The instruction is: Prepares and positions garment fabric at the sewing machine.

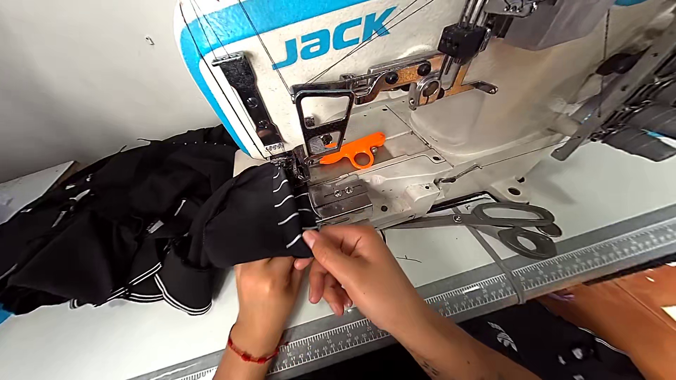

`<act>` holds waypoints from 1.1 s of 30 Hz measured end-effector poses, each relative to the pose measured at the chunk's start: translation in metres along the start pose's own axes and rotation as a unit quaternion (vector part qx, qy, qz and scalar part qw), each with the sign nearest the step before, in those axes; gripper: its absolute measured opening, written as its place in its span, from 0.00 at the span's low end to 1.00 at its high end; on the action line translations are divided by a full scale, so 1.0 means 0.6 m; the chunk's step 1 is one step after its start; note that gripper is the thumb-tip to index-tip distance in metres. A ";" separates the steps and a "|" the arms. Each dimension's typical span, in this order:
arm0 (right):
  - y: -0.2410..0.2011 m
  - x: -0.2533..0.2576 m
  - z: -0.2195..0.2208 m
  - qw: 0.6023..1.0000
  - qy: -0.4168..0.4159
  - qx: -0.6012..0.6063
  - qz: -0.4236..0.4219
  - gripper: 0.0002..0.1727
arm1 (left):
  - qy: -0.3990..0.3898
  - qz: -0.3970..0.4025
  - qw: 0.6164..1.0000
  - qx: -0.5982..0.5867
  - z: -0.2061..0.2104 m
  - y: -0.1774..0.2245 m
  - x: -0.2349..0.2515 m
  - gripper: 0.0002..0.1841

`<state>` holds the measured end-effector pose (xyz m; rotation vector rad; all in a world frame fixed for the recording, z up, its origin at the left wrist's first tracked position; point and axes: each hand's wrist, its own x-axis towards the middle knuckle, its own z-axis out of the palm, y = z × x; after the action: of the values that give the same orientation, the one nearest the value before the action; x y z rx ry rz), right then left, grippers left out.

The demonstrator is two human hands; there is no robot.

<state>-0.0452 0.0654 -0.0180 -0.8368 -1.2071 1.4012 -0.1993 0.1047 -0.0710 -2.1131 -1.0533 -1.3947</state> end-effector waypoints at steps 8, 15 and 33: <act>0.031 -0.010 -0.043 0.972 0.005 -0.223 -0.070 0.21 | -0.208 0.177 0.959 -0.077 -0.105 -0.038 0.102 0.15; -0.026 0.030 -0.068 0.770 -0.014 -0.537 -0.343 0.14 | -0.302 0.321 0.893 -0.088 -0.083 -0.088 0.212 0.14; 0.023 0.030 -0.033 0.903 -0.088 -0.303 -0.293 0.13 | -0.375 0.325 0.868 -0.033 -0.095 -0.110 0.252 0.11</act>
<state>-0.0335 0.0881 -0.0340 -0.6694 -1.8940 0.6106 -0.2511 0.1643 0.0846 -2.7625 -0.3959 -0.2763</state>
